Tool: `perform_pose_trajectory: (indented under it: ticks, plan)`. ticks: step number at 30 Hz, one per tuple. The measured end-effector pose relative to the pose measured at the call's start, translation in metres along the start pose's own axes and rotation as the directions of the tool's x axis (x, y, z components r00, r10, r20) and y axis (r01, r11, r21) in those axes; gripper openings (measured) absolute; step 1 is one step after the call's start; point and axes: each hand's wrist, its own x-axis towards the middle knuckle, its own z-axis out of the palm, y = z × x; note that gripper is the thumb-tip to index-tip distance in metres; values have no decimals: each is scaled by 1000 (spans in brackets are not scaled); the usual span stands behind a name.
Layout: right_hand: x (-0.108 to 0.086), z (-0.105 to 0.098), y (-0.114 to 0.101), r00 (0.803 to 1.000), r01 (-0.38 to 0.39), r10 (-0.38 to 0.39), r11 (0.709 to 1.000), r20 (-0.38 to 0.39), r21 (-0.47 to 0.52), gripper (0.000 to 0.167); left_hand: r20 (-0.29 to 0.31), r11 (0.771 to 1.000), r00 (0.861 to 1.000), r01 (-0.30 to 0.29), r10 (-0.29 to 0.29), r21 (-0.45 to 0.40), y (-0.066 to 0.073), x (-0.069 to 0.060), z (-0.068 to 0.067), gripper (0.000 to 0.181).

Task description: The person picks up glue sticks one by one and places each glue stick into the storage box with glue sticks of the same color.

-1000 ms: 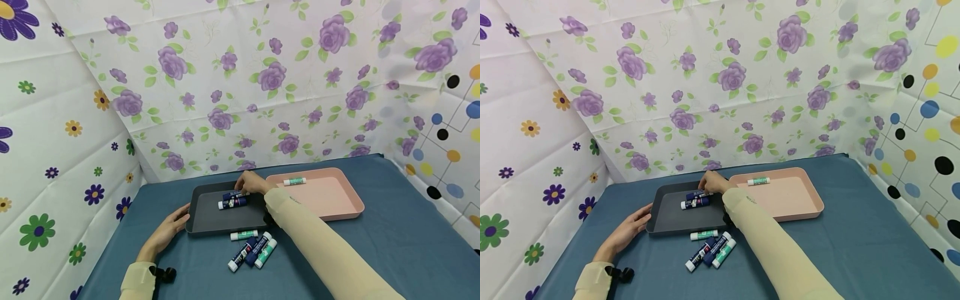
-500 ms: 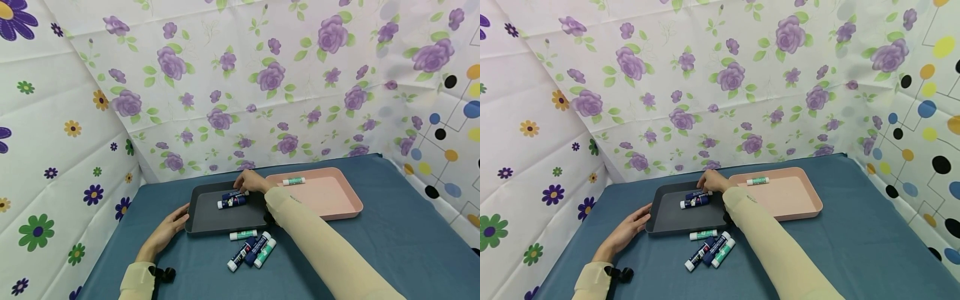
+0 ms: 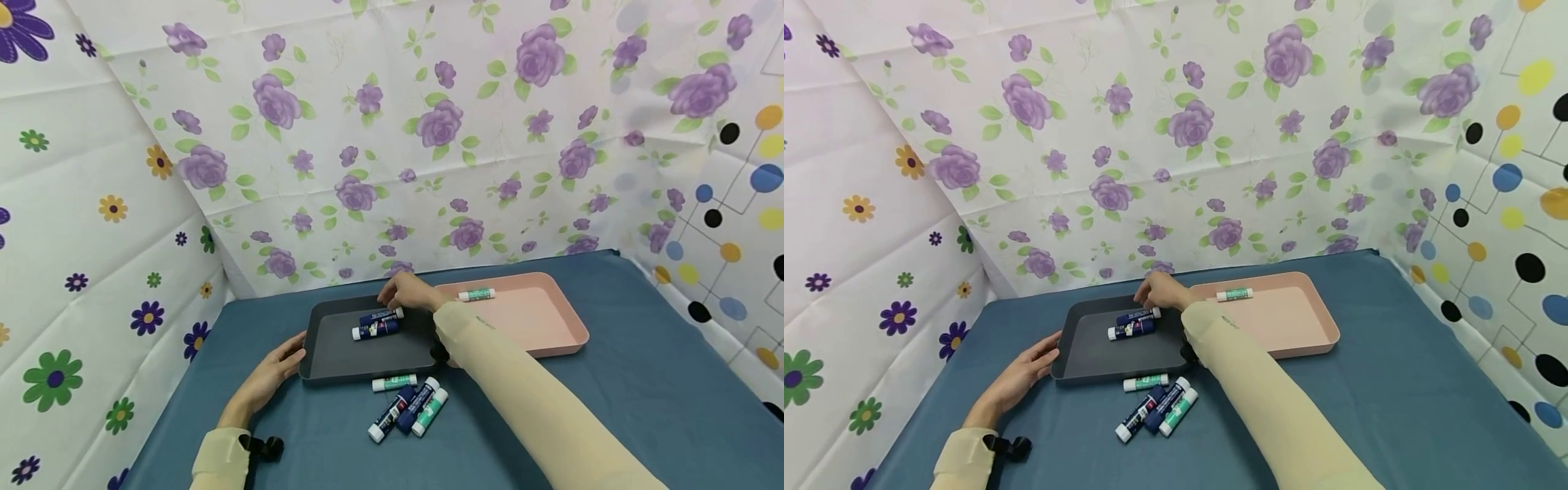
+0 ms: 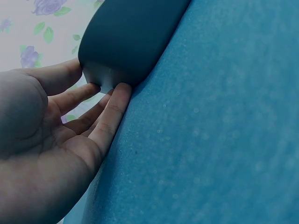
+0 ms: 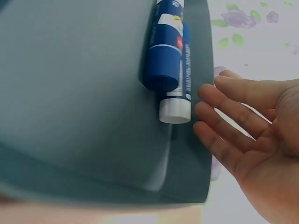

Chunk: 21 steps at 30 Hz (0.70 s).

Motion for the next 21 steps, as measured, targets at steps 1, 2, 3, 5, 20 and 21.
perform_pose_trajectory:
  ticks: [1,2,3,5,20,21]
  plan:
    - [-1,-2,-1,1000,-2,2,1000,6,6,28,-1,1000,1000,2,-2,-2,0,1,0,65]
    - [-2,-3,-3,1000,0,0,1000,10,12,28,-2,1000,1000,5,-5,-5,0,1,0,65]
    - [-4,-5,-4,1000,-2,1,1000,17,23,29,-1,1000,1000,6,-6,-4,-1,2,-1,65]
    - [-7,-10,-8,1000,3,-4,999,26,42,29,-2,1000,1000,4,-4,-5,-2,3,-1,65]
    - [-36,-34,-12,991,96,-108,986,78,136,30,18,1000,1000,-19,19,5,-2,2,-2,64]
    - [-38,-34,-12,990,98,-111,985,86,140,30,20,1000,1000,-20,20,6,-2,2,-1,65]
